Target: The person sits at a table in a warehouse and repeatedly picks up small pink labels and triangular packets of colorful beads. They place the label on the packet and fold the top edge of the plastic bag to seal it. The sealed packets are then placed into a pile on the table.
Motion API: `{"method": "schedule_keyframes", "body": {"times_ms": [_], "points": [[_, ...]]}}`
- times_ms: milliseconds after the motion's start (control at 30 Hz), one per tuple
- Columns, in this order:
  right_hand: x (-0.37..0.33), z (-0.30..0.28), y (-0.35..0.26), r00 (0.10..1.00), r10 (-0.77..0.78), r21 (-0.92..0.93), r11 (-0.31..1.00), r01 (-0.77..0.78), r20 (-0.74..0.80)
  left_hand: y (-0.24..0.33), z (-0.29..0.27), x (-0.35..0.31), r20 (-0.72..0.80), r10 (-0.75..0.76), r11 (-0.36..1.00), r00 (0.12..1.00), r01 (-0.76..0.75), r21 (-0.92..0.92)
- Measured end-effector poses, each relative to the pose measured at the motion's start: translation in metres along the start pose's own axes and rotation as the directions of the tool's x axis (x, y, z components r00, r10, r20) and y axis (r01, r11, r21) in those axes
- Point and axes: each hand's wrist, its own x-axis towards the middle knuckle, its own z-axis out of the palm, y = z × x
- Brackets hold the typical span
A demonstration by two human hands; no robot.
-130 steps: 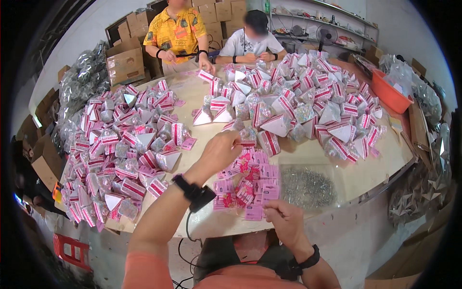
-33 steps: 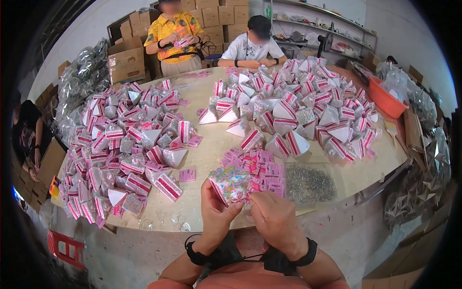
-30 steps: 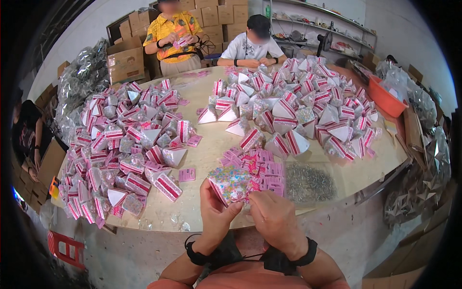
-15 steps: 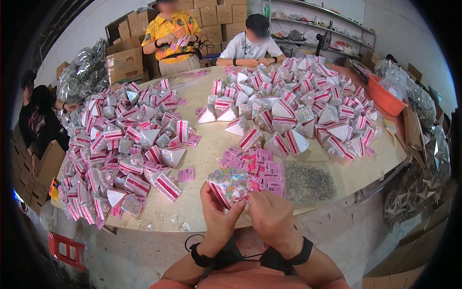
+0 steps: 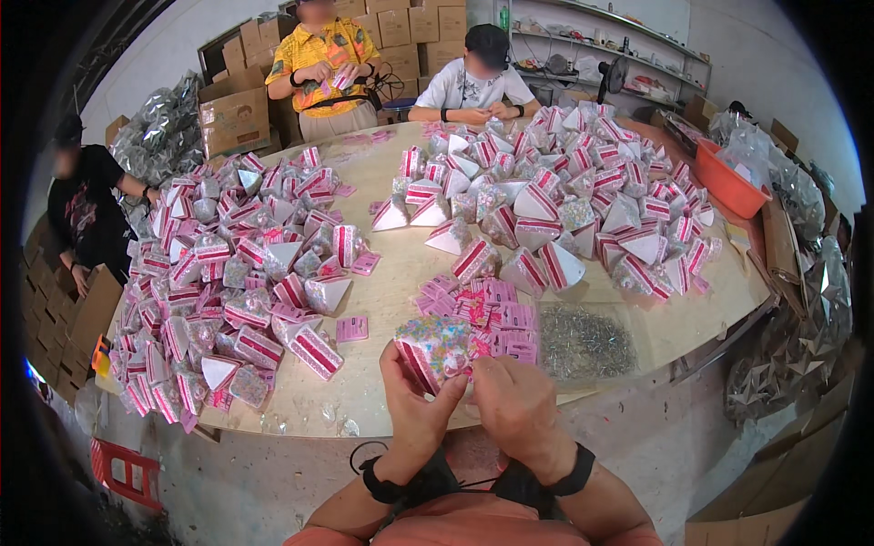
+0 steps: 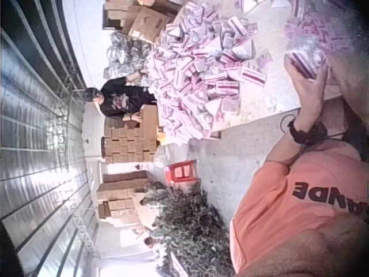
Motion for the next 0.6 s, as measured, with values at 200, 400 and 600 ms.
{"method": "schedule_keyframes", "body": {"times_ms": [200,400,600], "points": [[-0.001,0.002,0.001,1.000,0.006,-0.017,1.000,-0.006,-0.003,0.002,0.003,0.000,0.010,-0.113,0.991,0.994,0.113,-0.075],[0.000,-0.001,0.003,1.000,0.005,-0.013,1.000,-0.004,0.009,0.002,0.005,0.001,0.012,-0.052,0.997,0.999,0.052,-0.060],[0.003,-0.009,0.005,0.997,0.032,0.048,0.998,-0.036,0.072,-0.002,0.000,0.000,0.004,-0.023,0.982,1.000,0.021,0.188]]}}
